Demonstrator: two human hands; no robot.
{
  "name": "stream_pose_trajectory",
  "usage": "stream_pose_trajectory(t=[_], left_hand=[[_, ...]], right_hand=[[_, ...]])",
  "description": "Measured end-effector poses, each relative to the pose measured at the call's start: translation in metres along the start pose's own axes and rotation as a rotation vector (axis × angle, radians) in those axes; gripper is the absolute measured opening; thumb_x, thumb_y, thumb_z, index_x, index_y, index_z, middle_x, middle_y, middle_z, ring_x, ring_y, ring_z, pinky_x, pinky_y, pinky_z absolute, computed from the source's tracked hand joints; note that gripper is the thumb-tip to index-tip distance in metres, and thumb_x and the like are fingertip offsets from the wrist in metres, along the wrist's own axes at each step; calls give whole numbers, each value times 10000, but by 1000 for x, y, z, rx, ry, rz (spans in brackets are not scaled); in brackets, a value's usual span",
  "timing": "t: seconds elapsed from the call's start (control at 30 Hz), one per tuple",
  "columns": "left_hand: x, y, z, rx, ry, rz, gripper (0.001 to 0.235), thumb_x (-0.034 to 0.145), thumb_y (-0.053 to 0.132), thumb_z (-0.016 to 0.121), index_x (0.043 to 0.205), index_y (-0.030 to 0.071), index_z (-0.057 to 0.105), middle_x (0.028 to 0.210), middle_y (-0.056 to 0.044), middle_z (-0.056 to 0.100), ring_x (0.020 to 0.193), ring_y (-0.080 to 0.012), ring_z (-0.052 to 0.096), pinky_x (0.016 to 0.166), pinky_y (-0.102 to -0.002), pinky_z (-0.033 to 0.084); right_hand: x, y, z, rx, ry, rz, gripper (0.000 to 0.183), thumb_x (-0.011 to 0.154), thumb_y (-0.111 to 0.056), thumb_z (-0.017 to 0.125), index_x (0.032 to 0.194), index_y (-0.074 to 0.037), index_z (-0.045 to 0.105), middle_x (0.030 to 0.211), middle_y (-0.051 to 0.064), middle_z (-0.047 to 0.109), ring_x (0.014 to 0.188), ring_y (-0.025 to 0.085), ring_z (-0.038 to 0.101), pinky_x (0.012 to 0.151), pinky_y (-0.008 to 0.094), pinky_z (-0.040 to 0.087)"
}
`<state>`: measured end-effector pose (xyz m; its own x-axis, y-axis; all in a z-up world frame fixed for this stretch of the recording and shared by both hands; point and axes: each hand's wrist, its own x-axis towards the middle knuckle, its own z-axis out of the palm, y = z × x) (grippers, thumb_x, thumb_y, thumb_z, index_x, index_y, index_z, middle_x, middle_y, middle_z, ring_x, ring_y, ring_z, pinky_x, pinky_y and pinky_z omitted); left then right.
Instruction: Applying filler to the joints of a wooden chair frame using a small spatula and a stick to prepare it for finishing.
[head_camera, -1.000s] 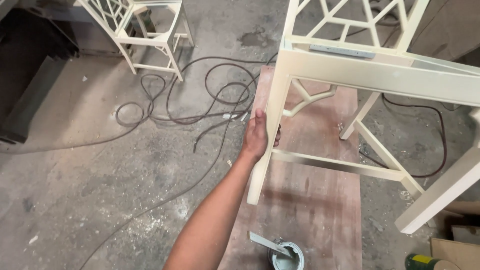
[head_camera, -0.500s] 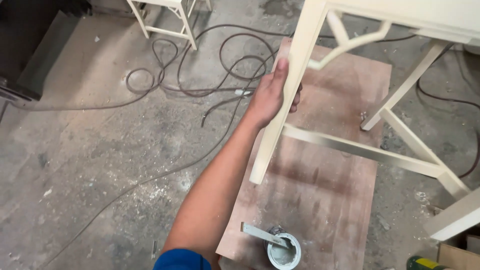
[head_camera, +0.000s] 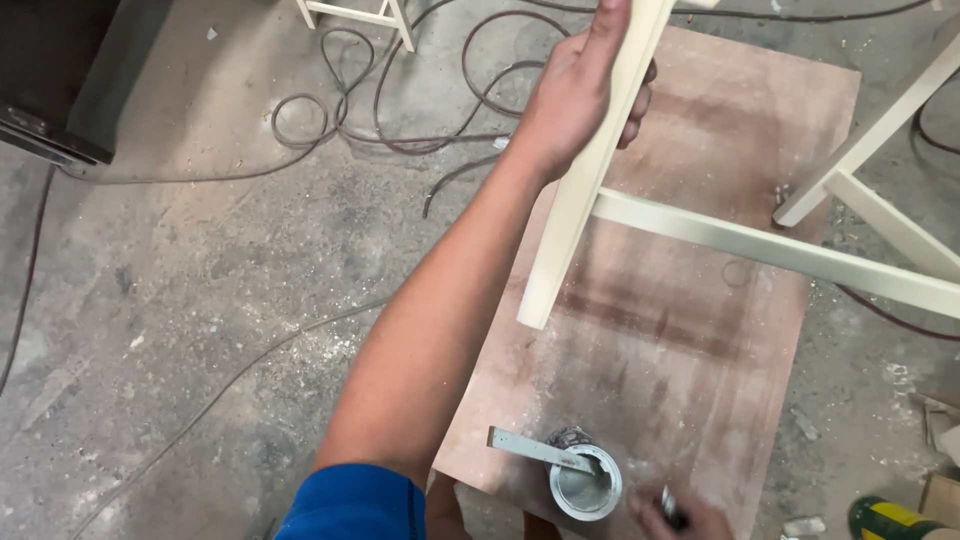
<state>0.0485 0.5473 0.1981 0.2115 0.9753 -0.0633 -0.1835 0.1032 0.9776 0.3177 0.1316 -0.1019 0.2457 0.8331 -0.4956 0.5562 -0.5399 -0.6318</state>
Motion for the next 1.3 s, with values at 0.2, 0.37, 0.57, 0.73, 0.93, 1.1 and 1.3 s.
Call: stream_pose_trajectory(t=[0.2, 0.37, 0.57, 0.73, 0.93, 1.1, 1.3], left_hand=[[29, -21, -6, -183, -83, 52, 506, 813, 504, 456, 716, 17, 551, 526, -137, 530, 406, -205, 488, 372, -333, 402], [37, -31, -7, -169, -71, 77, 486, 825, 475, 456, 707, 30, 614, 552, -136, 604, 452, -182, 547, 417, -314, 454], [50, -35, -10, 15, -23, 76, 279, 776, 275, 448, 555, 111, 497, 485, -78, 604, 407, -187, 613, 449, -327, 482], [45, -33, -18, 14, -10, 58, 266, 769, 265, 458, 552, 116, 500, 489, -68, 605, 415, -177, 611, 454, -320, 477], [55, -41, -16, 16, -19, 44, 251, 760, 252, 470, 548, 122, 503, 494, -55, 606, 424, -165, 610, 459, -312, 471], [51, -54, -23, 22, -11, 11, 239, 752, 242, 481, 544, 127, 506, 499, -44, 606, 431, -155, 608, 464, -306, 466], [53, -56, -30, 43, -6, 1, 226, 744, 229, 493, 540, 133, 510, 504, -31, 607, 440, -143, 606, 470, -298, 461]], right_hand=[[64, -234, -3, 169, 175, -475, 375, 798, -256, 871, 667, -121, 546, 636, -55, 537, 649, 58, 461, 631, 237, 414], [91, -312, 23, 311, 280, -546, 441, 805, -187, 921, 637, -133, 517, 622, -46, 542, 627, 66, 488, 615, 230, 421], [99, -302, 59, 414, 441, -577, 439, 776, -166, 959, 692, -101, 533, 656, -19, 529, 616, 60, 413, 566, 243, 316], [99, -269, 84, 339, 393, -397, 433, 618, -188, 1026, 698, -50, 623, 463, 44, 467, 431, 113, 456, 453, 270, 370], [65, -262, 70, 227, 240, -550, 323, 999, -297, 628, 1203, -52, 675, 744, -38, 501, 627, 79, 442, 600, 246, 397], [39, -257, 68, 262, 242, -639, 441, 1043, -95, 454, 1467, -34, 557, 961, 81, 575, 826, 161, 581, 764, 285, 516], [35, -266, 80, 319, 323, -552, 392, 1028, -170, 565, 1397, -41, 583, 997, 82, 720, 944, 157, 682, 867, 294, 555]])
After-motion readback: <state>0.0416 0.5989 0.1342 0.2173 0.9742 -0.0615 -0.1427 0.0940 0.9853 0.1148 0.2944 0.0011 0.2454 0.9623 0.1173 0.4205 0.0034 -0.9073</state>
